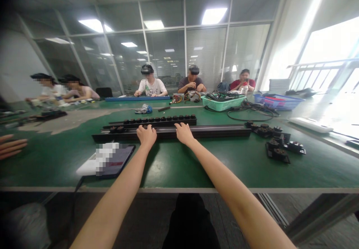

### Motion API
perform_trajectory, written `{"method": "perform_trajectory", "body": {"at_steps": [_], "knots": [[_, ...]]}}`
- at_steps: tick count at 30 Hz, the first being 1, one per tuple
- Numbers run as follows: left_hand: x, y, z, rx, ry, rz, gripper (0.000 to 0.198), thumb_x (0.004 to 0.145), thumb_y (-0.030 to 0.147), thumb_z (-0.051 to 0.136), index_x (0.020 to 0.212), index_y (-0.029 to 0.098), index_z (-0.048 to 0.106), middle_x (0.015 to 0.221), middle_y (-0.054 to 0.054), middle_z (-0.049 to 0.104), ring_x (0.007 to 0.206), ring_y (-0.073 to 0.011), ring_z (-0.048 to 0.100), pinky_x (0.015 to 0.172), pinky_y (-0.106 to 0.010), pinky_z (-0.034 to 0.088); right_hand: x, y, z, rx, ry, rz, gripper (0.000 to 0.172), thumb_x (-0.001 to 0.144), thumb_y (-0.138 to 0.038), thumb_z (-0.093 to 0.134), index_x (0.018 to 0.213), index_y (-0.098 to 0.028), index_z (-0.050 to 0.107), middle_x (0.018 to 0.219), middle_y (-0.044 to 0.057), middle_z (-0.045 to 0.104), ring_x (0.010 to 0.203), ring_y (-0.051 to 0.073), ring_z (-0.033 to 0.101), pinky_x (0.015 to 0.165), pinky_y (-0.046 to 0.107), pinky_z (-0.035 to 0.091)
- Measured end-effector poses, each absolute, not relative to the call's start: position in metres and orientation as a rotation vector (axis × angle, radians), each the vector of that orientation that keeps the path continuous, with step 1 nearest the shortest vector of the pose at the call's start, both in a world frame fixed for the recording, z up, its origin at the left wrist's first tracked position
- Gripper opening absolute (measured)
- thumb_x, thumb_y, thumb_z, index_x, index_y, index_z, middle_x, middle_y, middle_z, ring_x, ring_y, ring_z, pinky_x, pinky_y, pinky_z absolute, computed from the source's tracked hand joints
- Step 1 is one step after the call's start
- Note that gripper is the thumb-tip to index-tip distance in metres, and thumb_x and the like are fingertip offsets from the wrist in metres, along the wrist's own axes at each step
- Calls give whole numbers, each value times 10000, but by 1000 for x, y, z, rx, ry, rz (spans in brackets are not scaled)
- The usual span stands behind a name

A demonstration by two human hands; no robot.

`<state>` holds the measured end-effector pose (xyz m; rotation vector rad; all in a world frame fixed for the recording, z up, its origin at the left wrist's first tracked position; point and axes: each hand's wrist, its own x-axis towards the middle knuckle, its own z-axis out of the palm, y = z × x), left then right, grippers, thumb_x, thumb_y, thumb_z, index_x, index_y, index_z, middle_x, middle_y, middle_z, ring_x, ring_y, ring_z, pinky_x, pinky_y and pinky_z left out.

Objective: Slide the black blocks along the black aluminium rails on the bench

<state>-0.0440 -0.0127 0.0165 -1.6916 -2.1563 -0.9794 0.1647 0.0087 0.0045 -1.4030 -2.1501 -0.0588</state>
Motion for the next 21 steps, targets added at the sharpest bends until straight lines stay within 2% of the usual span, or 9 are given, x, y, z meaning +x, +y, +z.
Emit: {"method": "perform_trajectory", "body": {"at_steps": [4,9,15,18,21], "knots": [[-51,-10,16,-1767,-2134,-991,449,977,125,415,1329,136,695,1343,-261,561,1280,-405,527,1081,-539,422,162,14,-2,-1380,-2040,44,454,1005,-114,397,1399,-130,622,1353,197,629,1300,267,576,1163,423,411],[-55,-8,16,-1830,-2117,-1004,528,947,73,421,1411,192,643,1333,-231,593,1264,-381,541,1078,-518,430,168,13,-3,-1323,-1961,124,403,1001,-143,441,1337,-178,659,1346,159,644,1228,266,619,1087,411,477],[-30,-13,20,-2099,-1947,-1029,448,1031,201,469,1472,167,542,1301,-190,678,1236,-333,613,1097,-493,462,168,11,-5,-1293,-1923,138,409,999,-156,445,1358,-189,640,1371,151,649,1262,268,612,1085,415,484],[-15,-16,20,-2302,-1779,-1091,428,1023,197,519,1449,185,555,1319,-158,696,1223,-298,656,1070,-440,512,169,12,-8,-1305,-1915,102,460,1001,-179,444,1440,-164,581,1392,173,642,1304,278,595,1118,434,470],[-6,-16,17,-2388,-1694,-1140,387,1028,165,489,1400,191,594,1321,-138,719,1237,-285,677,1078,-434,525,170,13,-12,-1300,-1901,20,518,986,-179,443,1496,-138,525,1396,189,644,1345,293,569,1204,507,389]]}}
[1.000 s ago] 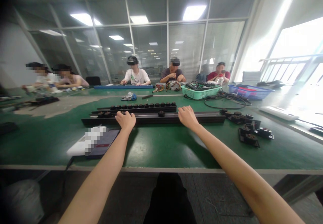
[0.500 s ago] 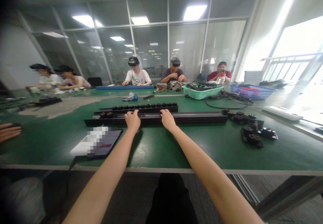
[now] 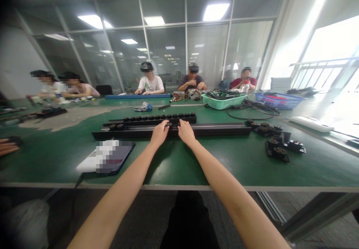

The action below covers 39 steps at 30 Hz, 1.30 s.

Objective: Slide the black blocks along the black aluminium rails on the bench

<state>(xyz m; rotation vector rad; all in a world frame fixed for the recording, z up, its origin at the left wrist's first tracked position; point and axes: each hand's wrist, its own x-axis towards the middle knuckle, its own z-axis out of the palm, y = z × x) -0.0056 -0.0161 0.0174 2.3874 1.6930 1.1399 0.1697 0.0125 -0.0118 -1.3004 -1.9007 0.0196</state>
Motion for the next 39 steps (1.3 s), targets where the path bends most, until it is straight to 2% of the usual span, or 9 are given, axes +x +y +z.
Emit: {"method": "perform_trajectory", "body": {"at_steps": [4,9,11,13,16,20,24,29,39], "knots": [[0,-16,15,2424,1526,1140,385,1017,137,473,1362,217,623,1322,-103,739,1252,-272,691,1093,-432,532,176,11,-14,-1335,-1901,-41,542,964,-156,424,1495,-95,517,1393,204,651,1366,294,556,1274,557,265],[7,-20,15,2462,1362,1097,391,998,139,498,1356,227,627,1309,-86,747,1210,-252,717,1111,-423,530,186,9,-13,-1392,-1880,-38,507,962,-139,424,1447,-73,558,1382,220,658,1359,290,563,1277,543,252],[9,-21,14,2519,1286,1050,385,1000,142,495,1354,218,624,1353,-92,726,1250,-240,696,1198,-461,453,189,9,-13,-1407,-1844,-35,487,971,-141,440,1437,-93,571,1378,207,665,1351,285,571,1271,551,259],[10,-20,12,2576,1275,1001,376,1015,155,473,1354,220,621,1434,-93,680,1347,-242,631,1289,-558,285,192,9,-12,-1419,-1817,-22,464,981,-145,456,1425,-113,587,1378,192,672,1343,277,579,1266,554,267],[10,-18,9,2598,1341,956,383,1040,185,433,1377,244,606,1512,-88,622,1447,-251,537,1292,-670,121,199,8,-10,-1418,-1814,10,431,993,-150,486,1402,-141,623,1385,164,682,1340,263,589,1276,542,253],[8,-18,8,2587,1353,920,389,1042,198,429,1392,252,591,1545,-91,590,1474,-237,504,1291,-651,159,211,8,-7,-1340,-1845,78,393,1000,-173,542,1369,-196,675,1393,120,695,1336,241,608,1272,487,286],[8,-19,10,2590,1353,904,402,1038,190,408,1388,256,594,1548,-88,590,1472,-226,509,1303,-639,112,220,8,-4,-1323,-1838,103,367,992,-187,587,1334,-231,711,1369,95,715,1316,251,628,1277,506,271],[6,-15,9,2572,1380,882,420,1049,193,365,1389,286,593,1559,-57,584,1473,-217,511,1298,-664,37,224,9,-3,-1350,-1825,117,374,974,-167,597,1327,-202,717,1349,109,721,1285,241,637,1172,399,428],[4,-12,6,2575,1375,845,408,1059,225,374,1409,285,574,1598,-52,542,1487,-223,495,1297,-667,40,222,9,-7,-1369,-1835,29,377,983,-227,597,1347,-195,693,1335,129,716,1278,258,625,1245,507,315]]}}
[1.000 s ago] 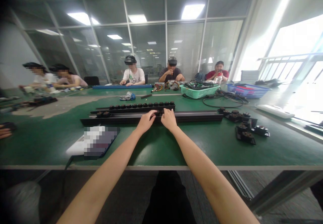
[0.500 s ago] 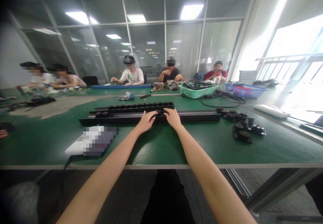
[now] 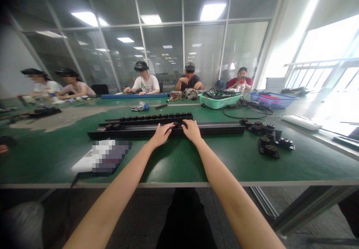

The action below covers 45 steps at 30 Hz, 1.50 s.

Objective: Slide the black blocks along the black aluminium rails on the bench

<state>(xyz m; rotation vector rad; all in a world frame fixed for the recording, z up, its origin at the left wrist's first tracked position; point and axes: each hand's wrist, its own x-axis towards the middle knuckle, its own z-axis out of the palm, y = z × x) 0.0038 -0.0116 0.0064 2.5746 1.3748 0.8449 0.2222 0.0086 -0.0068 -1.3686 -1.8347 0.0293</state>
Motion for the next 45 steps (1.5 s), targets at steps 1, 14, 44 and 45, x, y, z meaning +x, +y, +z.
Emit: {"method": "perform_trajectory", "body": {"at_steps": [1,14,44,45], "knots": [[4,-12,7,2575,1376,843,407,1060,228,374,1412,283,572,1599,-54,541,1487,-224,495,1297,-667,42,222,8,-7,-1366,-1837,21,376,991,-248,597,1351,-193,689,1338,133,713,1283,260,623,1246,510,312],[5,-11,8,2592,1362,831,418,1064,261,374,1434,273,570,1594,-71,546,1491,-235,491,1298,-656,92,221,6,-8,-1424,-1781,27,388,1010,-250,577,1372,-165,690,1325,124,729,1276,256,628,1148,392,439],[5,-13,8,2589,1357,825,410,1069,261,384,1437,256,565,1597,-80,542,1497,-227,486,1300,-643,104,218,-11,10,-1632,-1736,12,384,986,-281,586,1340,-215,722,1227,122,758,1181,285,662,995,363,508],[5,-13,8,2588,1358,824,409,1070,261,383,1436,264,565,1599,-75,540,1499,-225,484,1300,-645,106,217,-11,10,-1648,-1720,13,387,987,-282,583,1342,-218,721,1217,127,759,1169,289,669,980,365,514]]}}
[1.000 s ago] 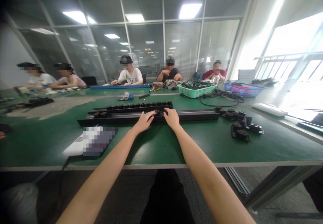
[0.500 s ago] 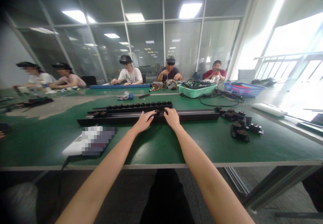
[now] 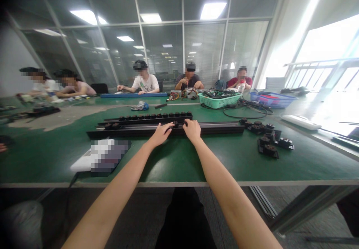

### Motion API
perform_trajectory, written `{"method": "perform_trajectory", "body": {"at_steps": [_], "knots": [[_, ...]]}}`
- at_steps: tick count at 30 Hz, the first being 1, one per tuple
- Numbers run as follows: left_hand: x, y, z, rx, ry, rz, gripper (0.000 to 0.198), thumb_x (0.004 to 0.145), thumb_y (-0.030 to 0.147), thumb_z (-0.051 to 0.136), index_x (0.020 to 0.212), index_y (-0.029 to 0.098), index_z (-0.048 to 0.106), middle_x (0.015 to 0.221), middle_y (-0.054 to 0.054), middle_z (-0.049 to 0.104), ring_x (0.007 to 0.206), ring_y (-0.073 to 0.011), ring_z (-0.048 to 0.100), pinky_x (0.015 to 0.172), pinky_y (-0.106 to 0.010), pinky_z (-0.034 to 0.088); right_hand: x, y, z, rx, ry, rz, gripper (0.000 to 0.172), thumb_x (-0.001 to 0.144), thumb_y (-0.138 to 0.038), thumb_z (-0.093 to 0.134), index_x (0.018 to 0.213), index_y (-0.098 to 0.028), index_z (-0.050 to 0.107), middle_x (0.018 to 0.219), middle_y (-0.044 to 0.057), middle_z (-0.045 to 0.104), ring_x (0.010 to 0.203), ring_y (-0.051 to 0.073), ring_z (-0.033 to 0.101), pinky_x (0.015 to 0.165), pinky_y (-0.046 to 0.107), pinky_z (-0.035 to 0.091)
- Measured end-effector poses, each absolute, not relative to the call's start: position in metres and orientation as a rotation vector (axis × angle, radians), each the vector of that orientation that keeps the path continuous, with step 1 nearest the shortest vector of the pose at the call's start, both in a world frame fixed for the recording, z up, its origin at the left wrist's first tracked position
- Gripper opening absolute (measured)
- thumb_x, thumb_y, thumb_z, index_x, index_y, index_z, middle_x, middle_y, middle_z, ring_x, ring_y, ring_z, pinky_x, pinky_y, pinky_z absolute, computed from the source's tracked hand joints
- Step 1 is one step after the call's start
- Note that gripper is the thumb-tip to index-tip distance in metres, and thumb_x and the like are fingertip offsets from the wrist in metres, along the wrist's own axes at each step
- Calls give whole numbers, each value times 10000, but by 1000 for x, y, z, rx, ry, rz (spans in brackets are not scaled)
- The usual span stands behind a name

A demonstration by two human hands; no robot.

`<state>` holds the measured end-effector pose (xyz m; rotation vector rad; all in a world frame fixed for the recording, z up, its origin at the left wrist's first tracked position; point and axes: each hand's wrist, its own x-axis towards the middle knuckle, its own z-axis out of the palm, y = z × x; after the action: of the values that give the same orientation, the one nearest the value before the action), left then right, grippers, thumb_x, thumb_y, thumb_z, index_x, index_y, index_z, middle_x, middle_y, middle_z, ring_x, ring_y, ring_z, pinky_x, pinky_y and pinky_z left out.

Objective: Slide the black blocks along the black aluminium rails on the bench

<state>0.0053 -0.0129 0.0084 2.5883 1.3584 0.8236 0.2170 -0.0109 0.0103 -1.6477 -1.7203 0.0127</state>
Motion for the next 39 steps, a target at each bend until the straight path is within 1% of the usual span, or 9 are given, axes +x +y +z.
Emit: {"method": "perform_trajectory", "body": {"at_steps": [6,9,11,14,17,20,29,33,39], "knots": [[5,-13,7,2595,1353,830,401,1071,270,387,1427,272,571,1596,-71,544,1497,-229,487,1299,-649,110,219,-11,8,-1638,-1695,55,430,985,-291,583,1400,-230,675,1230,133,744,1137,284,677,978,365,509],[5,-13,8,2597,1356,830,398,1071,272,390,1424,273,574,1594,-70,546,1496,-226,487,1301,-643,114,219,-9,6,-1651,-1670,29,492,981,-306,592,1452,-168,611,1225,170,726,1144,293,654,984,373,499],[5,-14,9,2599,1360,827,398,1074,283,389,1425,275,576,1596,-71,543,1498,-227,485,1302,-639,120,219,-7,4,-1658,-1676,-26,437,984,-314,581,1373,-127,655,1215,193,712,1171,309,620,1010,392,481],[6,-14,10,2600,1365,825,396,1073,295,397,1423,266,581,1596,-81,543,1499,-232,485,1302,-634,127,220,-4,0,-1659,-1703,-109,357,982,-367,592,1194,-118,734,1221,207,691,1211,335,566,1062,432,442],[6,-15,10,2599,1365,829,397,1068,291,408,1423,252,582,1593,-91,544,1499,-231,485,1307,-621,125,222,-3,-2,-1683,-1690,-124,355,971,-410,620,1117,-117,756,1222,209,679,1207,339,554,1075,441,430],[6,-16,10,2596,1360,826,403,1064,288,414,1430,239,579,1596,-100,540,1503,-231,480,1308,-619,120,224,-1,-2,-1684,-1683,-117,311,967,-393,621,1045,-130,767,1204,200,684,1191,331,558,1067,437,435],[6,-15,11,2595,1364,818,410,1058,285,415,1430,257,584,1601,-89,535,1506,-233,477,1305,-626,131,226,2,-4,-1662,-1607,-160,224,926,-340,641,950,-158,770,1107,177,706,1131,323,576,1008,426,480],[6,-16,10,2589,1365,832,411,1058,286,417,1431,235,583,1595,-100,541,1502,-226,481,1313,-604,125,227,2,-4,-1674,-1613,-138,230,925,-346,639,914,-150,760,1122,195,699,1142,332,566,992,428,490],[5,-17,11,2594,1352,833,412,1060,293,414,1433,246,582,1592,-97,545,1503,-232,479,1309,-620,115,227,2,-3,-1663,-1602,-135,207,902,-344,660,919,-158,749,1121,184,693,1161,339,559,1011,444,487]]}}
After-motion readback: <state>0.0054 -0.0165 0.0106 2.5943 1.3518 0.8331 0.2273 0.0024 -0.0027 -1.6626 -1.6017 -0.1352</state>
